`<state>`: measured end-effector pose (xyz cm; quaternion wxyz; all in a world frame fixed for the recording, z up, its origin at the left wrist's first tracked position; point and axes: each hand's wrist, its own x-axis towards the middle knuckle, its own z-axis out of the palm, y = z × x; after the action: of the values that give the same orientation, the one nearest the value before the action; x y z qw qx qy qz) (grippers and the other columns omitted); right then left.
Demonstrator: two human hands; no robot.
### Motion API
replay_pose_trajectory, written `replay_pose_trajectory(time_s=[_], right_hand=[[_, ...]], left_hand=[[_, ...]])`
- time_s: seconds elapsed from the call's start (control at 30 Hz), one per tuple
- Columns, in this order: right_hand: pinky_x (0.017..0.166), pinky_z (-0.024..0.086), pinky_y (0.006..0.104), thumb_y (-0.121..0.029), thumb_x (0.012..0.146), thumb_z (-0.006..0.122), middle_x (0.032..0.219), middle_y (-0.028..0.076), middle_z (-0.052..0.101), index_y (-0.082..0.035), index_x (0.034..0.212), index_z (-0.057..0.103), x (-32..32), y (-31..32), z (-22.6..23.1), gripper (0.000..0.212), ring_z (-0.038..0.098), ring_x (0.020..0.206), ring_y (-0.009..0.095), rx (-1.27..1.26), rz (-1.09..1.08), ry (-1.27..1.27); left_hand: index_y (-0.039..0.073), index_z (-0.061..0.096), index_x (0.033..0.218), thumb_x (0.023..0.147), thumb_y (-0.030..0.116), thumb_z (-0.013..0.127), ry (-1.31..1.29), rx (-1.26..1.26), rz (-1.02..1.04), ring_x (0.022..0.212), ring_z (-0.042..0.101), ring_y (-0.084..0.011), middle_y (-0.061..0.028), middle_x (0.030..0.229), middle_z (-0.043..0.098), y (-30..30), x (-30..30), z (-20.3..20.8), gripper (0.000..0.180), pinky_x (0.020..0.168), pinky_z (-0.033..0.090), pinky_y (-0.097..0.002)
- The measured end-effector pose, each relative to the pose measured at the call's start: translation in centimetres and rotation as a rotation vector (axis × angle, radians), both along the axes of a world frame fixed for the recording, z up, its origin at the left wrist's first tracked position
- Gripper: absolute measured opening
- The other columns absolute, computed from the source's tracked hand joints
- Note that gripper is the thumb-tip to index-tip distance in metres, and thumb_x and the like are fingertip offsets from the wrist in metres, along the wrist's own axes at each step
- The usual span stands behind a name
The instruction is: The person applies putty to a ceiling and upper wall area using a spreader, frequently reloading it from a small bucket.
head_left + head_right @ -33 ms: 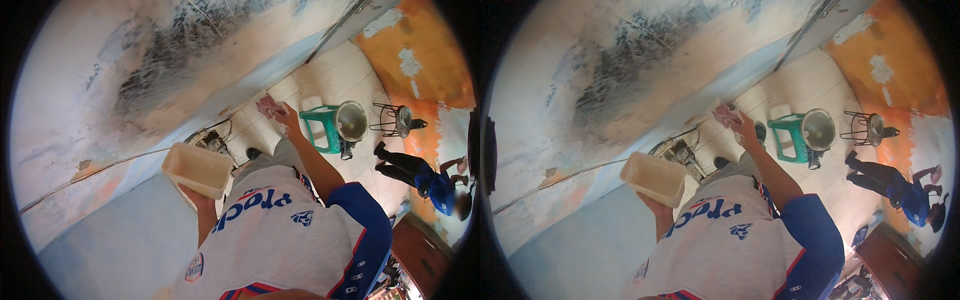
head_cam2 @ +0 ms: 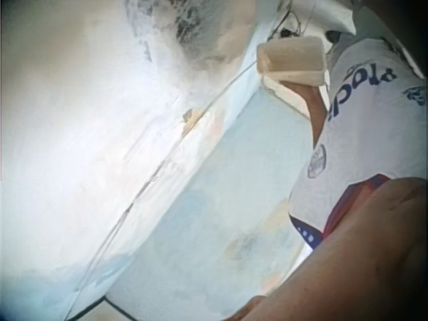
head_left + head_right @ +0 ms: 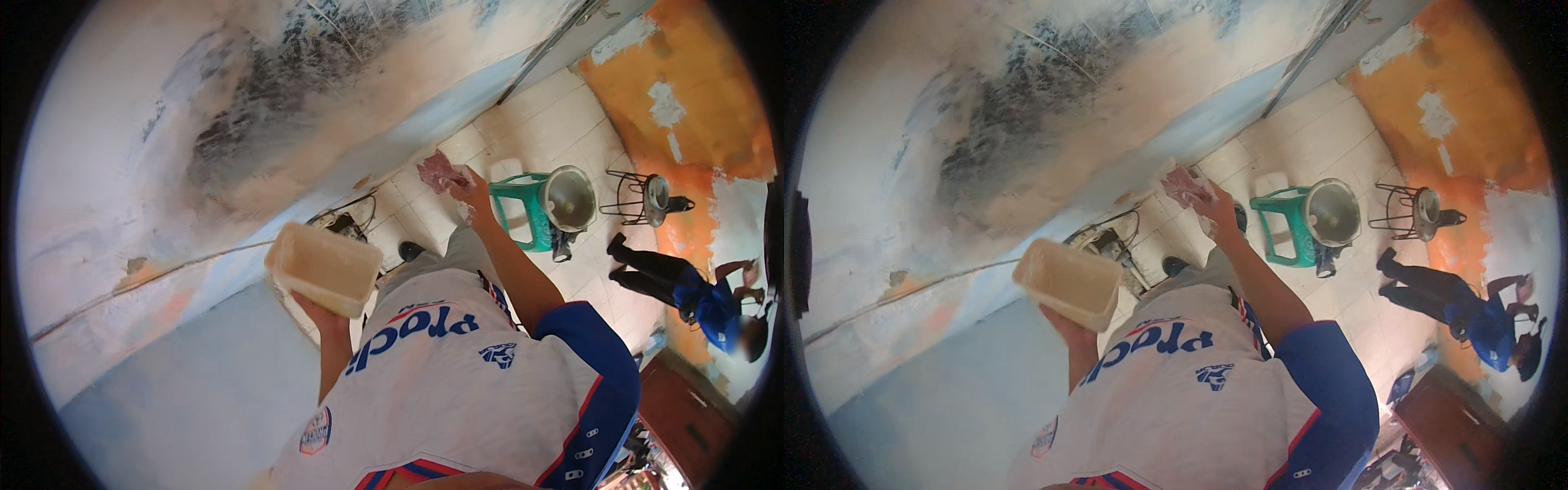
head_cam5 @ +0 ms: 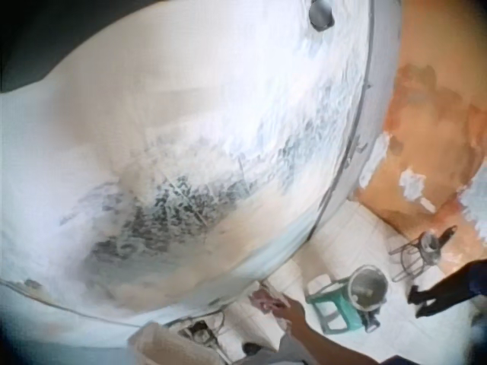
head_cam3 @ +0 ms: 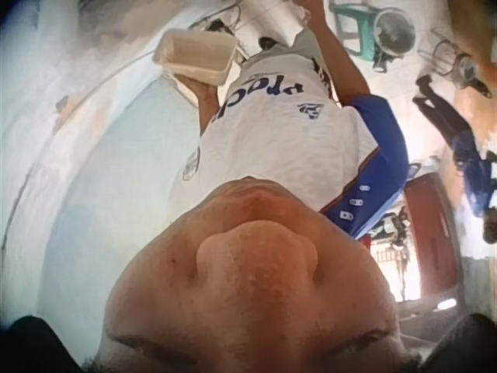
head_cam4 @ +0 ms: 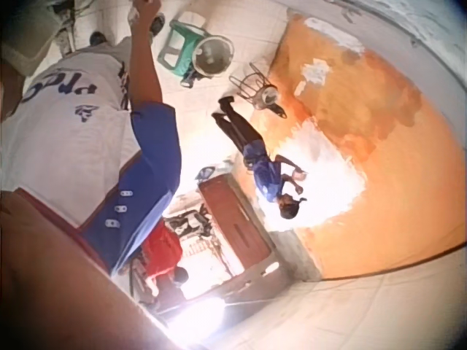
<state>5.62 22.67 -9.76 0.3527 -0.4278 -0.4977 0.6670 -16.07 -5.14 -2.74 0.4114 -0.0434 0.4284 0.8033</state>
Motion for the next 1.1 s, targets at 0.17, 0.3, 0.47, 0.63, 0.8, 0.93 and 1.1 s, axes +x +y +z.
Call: replay_pose_trajectory(time_s=[0.17, 0.3, 0.47, 0.63, 0.8, 0.93, 1.1], right_hand=[[0.074, 0.049, 0.0235, -0.006, 0.082, 0.075, 0.091, 0.005, 0.068, 0.003, 0.107, 0.064, 2.0, 0.9, 11.9, 0.03, 0.062, 0.08, 0.011, 0.15, -0.128, -0.022], [0.076, 0.05, 0.0272, -0.005, 0.083, 0.074, 0.094, 0.008, 0.069, 0.005, 0.107, 0.064, 4.4, 2.8, 17.5, 0.029, 0.062, 0.084, 0.014, 0.076, -0.085, 0.169], [0.076, 0.051, 0.0285, -0.011, 0.094, 0.065, 0.102, 0.01, 0.066, 0.004, 0.112, 0.059, 5.9, 4.4, 23.7, 0.025, 0.061, 0.088, 0.013, 0.301, 0.108, 0.135], [0.083, 0.053, 0.0313, -0.012, 0.093, 0.065, 0.103, 0.01, 0.065, 0.003, 0.113, 0.057, 6.2, 5.9, 26.2, 0.025, 0.063, 0.09, 0.015, 0.12, 0.237, 0.246], [0.085, 0.056, 0.0364, -0.007, 0.092, 0.061, 0.119, 0.012, 0.059, 0.0, 0.129, 0.047, 6.5, 7.9, 23.4, 0.04, 0.064, 0.101, 0.021, -0.152, 0.355, 0.398], [0.088, 0.057, 0.0433, -0.005, 0.091, 0.057, 0.128, 0.014, 0.057, -0.002, 0.138, 0.041, 6.8, 8.4, 20.0, 0.05, 0.062, 0.112, 0.027, -0.357, 0.563, 0.36], [0.088, 0.056, 0.0454, -0.008, 0.092, 0.054, 0.128, 0.014, 0.057, -0.003, 0.139, 0.042, 6.0, 8.7, 16.8, 0.049, 0.062, 0.113, 0.028, -0.466, 0.604, 0.375]], left_hand=[[0.015, 0.032, 0.149, 0.096, 0.064, 0.041, -0.112, 0.125, -0.041, 0.136, 0.042, -0.0299, -0.0082, 0.149, 0.041, 7.7, 2.1, -0.1, 0.074, 0.112, 0.038, -0.0463], [0.015, 0.032, 0.149, 0.098, 0.063, 0.037, -0.121, 0.145, 0.02, 0.136, 0.042, -0.0299, -0.0087, 0.149, 0.042, 12.9, 5.0, 1.8, 0.071, 0.112, 0.037, -0.0461], [0.014, 0.032, 0.149, 0.099, 0.061, 0.033, -0.048, 0.22, 0.026, 0.133, 0.045, -0.0295, -0.01, 0.146, 0.045, 17.2, 8.6, 4.7, 0.069, 0.11, 0.039, -0.0467], [0.015, 0.032, 0.149, 0.099, 0.062, 0.032, -0.028, 0.246, 0.153, 0.132, 0.046, -0.0302, -0.0095, 0.144, 0.046, 18.8, 11.4, 5.8, 0.068, 0.11, 0.039, -0.0476], [0.015, 0.03, 0.151, 0.099, 0.065, 0.025, -0.072, 0.238, 0.338, 0.134, 0.044, -0.0306, -0.0097, 0.148, 0.043, 16.6, 14.8, 3.9, 0.072, 0.11, 0.038, -0.0481], [0.015, 0.028, 0.152, 0.098, 0.067, 0.02, -0.095, 0.085, 0.416, 0.135, 0.042, -0.0318, -0.0101, 0.149, 0.042, 12.3, 17.3, 2.8, 0.075, 0.111, 0.037, -0.0485], [0.015, 0.028, 0.152, 0.098, 0.067, 0.021, -0.123, 0.001, 0.518, 0.135, 0.042, -0.0318, -0.01, 0.15, 0.041, 9.2, 19.5, 1.6, 0.076, 0.111, 0.037, -0.0487]])
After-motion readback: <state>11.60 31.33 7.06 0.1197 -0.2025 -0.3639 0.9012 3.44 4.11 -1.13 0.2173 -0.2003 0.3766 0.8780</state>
